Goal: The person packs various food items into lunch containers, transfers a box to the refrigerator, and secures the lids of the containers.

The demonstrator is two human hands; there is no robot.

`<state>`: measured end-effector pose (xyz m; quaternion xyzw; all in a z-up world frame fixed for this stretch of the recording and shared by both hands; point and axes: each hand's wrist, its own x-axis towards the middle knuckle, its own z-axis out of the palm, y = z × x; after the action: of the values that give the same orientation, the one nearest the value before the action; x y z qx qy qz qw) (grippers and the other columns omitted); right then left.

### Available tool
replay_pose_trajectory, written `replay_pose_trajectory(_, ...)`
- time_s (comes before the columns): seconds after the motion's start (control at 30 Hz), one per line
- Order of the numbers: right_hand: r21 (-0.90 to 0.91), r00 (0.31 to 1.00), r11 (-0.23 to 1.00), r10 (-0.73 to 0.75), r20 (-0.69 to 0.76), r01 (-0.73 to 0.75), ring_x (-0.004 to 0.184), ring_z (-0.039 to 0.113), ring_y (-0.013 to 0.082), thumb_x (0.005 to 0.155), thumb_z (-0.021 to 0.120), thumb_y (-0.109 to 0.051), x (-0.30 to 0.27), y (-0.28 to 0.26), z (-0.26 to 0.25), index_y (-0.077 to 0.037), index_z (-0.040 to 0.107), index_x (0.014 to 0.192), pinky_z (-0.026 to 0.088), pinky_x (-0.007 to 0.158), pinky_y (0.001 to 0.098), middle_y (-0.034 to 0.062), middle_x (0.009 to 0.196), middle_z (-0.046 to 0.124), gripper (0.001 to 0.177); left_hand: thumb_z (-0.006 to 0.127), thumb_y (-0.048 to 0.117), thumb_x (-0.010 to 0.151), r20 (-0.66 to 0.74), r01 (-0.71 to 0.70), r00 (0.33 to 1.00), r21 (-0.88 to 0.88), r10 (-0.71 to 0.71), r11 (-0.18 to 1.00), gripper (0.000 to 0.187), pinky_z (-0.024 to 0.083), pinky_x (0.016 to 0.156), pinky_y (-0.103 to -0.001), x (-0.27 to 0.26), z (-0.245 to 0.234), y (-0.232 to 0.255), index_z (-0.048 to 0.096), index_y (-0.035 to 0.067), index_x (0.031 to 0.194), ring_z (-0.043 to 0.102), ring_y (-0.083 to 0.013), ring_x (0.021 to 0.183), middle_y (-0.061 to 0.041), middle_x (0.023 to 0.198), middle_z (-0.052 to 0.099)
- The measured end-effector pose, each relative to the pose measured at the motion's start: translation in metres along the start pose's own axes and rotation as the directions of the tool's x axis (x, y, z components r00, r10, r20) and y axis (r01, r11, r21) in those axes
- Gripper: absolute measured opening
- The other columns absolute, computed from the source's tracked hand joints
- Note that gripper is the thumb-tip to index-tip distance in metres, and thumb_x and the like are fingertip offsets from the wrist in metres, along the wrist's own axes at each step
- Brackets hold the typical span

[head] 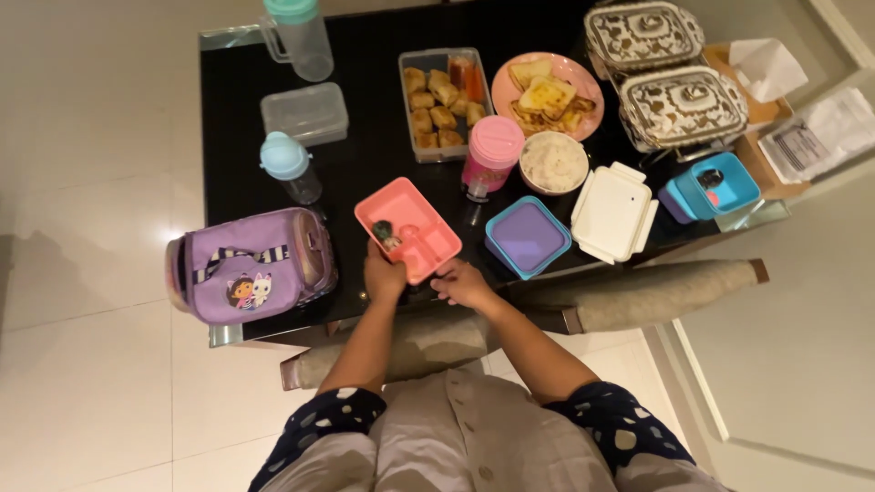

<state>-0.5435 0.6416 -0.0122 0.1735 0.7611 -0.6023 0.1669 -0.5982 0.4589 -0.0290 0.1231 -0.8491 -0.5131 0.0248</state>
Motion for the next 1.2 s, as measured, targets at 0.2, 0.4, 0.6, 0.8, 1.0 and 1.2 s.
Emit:
replay_pose_trajectory(0.2,-0.118,0.985,0.98,-0.15,0.087,0.16,0.075,0.074,0.0122,0.091,0.071,-0.015,0.023,0.022,-0.047,-0.003,0.071,0.109,0.058,0.06,0.0285,0.0049,0.088,0.076,0.022,0.062,0.014,0.084,-0.006,0.077,0.997,0.195,-0.078,0.978,0.056,0.056,0.088,-0.051,0.013,-0.031,0.04,0.064,0.022,0.14,0.068,-0.0411,0.108,-0.021,0.116,0.072)
replay_pose_trajectory(0.4,0.165,0.987,0.973,-0.16,-0.021,0.161,0.066,0.072,0.0171,0.088,0.064,-0.007,0.042,-0.012,-0.123,-0.001,0.074,0.106,0.057,0.06,0.0304,0.0085,0.085,0.076,0.022,0.066,0.016,0.085,-0.056,0.117,0.993,0.203,-0.108,0.972,0.057,0.052,0.096,-0.05,0.031,-0.013,0.02,0.059,0.018,0.141,0.062,-0.0443,0.116,-0.024,0.127,0.063)
replay_pose_trajectory(0.6,-0.423,0.767,0.819,-0.542,-0.344,0.388,0.088,0.076,0.0246,0.087,0.083,-0.038,0.064,-0.121,-0.172,-0.004,0.075,0.105,0.059,0.082,0.0347,0.0133,0.095,0.079,0.039,0.072,0.009,0.083,-0.232,-0.161,0.953,0.164,0.196,0.973,0.058,0.043,0.111,-0.05,0.017,0.005,0.044,0.058,0.011,0.139,0.053,-0.0438,0.128,-0.02,0.139,0.054)
replay_pose_trajectory(0.8,-0.733,0.646,0.506,-0.754,-0.12,0.454,0.133,0.038,0.0464,0.051,0.101,-0.05,0.096,-0.182,-0.16,-0.01,0.047,0.143,0.041,0.104,0.0498,0.031,0.148,0.035,0.114,0.077,0.006,0.075,-0.175,-0.421,0.889,0.053,0.424,0.905,0.063,0.038,0.11,-0.05,-0.015,0.023,0.093,0.058,0.007,0.135,0.043,-0.0457,0.134,-0.024,0.142,0.047)
replay_pose_trajectory(1.0,-0.796,0.852,0.554,-0.515,-0.099,0.243,0.136,0.042,0.0426,0.055,0.092,-0.042,0.091,-0.186,-0.142,-0.035,0.048,0.147,0.048,0.103,0.0515,0.0138,0.152,0.042,0.103,0.078,0.013,0.082,-0.043,-0.475,0.88,-0.044,0.474,0.879,0.063,0.038,0.115,-0.047,-0.02,0.031,0.106,0.054,0.007,0.14,0.044,-0.0418,0.138,-0.021,0.144,0.049)
replay_pose_trajectory(1.2,-0.775,0.559,0.342,-0.829,0.017,0.531,0.132,0.047,0.039,0.058,0.094,-0.042,0.004,-0.239,-0.157,-0.028,0.057,0.141,0.046,0.1,0.0529,0.0146,0.145,0.047,0.092,0.095,0.028,0.067,-0.05,-0.55,0.835,-0.116,0.548,0.827,0.105,0.034,0.114,-0.048,-0.031,0.018,0.192,0.037,0.002,0.15,0.037,-0.0434,0.141,-0.027,0.15,0.038)
